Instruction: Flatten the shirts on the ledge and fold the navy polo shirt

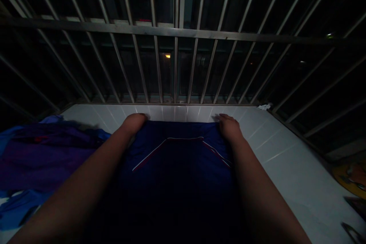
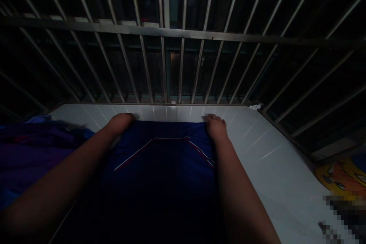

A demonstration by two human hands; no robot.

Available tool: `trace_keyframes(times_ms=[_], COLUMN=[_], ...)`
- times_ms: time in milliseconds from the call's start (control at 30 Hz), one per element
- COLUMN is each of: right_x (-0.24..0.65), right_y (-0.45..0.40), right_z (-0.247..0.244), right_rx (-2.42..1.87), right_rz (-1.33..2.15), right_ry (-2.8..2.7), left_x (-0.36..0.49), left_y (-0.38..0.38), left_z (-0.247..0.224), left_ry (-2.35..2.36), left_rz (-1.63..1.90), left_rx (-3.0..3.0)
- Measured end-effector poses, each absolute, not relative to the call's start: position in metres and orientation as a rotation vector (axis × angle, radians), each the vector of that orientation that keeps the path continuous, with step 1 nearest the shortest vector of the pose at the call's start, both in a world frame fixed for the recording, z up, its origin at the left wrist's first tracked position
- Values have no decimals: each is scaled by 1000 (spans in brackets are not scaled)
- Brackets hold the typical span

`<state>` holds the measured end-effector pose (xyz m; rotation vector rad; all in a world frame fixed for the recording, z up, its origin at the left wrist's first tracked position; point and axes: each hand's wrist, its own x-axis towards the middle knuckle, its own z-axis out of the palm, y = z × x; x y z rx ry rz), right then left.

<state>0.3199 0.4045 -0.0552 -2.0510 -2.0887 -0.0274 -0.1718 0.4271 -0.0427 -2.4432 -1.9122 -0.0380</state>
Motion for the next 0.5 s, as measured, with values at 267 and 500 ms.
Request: trace_keyframes(times_ms=[267, 500], right_x=[273, 277], right_y=[400, 402], right_z=[-70, -78], right_rx=[-2221, -2215], right_rz=[285, 243], right_ry=[-2305, -2291], left_x=[-111, -113], left_y=[412, 413], left_z=[-82, -97], left_ry=[-1848, -1970], left_rz=[-294, -179], left_rx=[-2515, -2555])
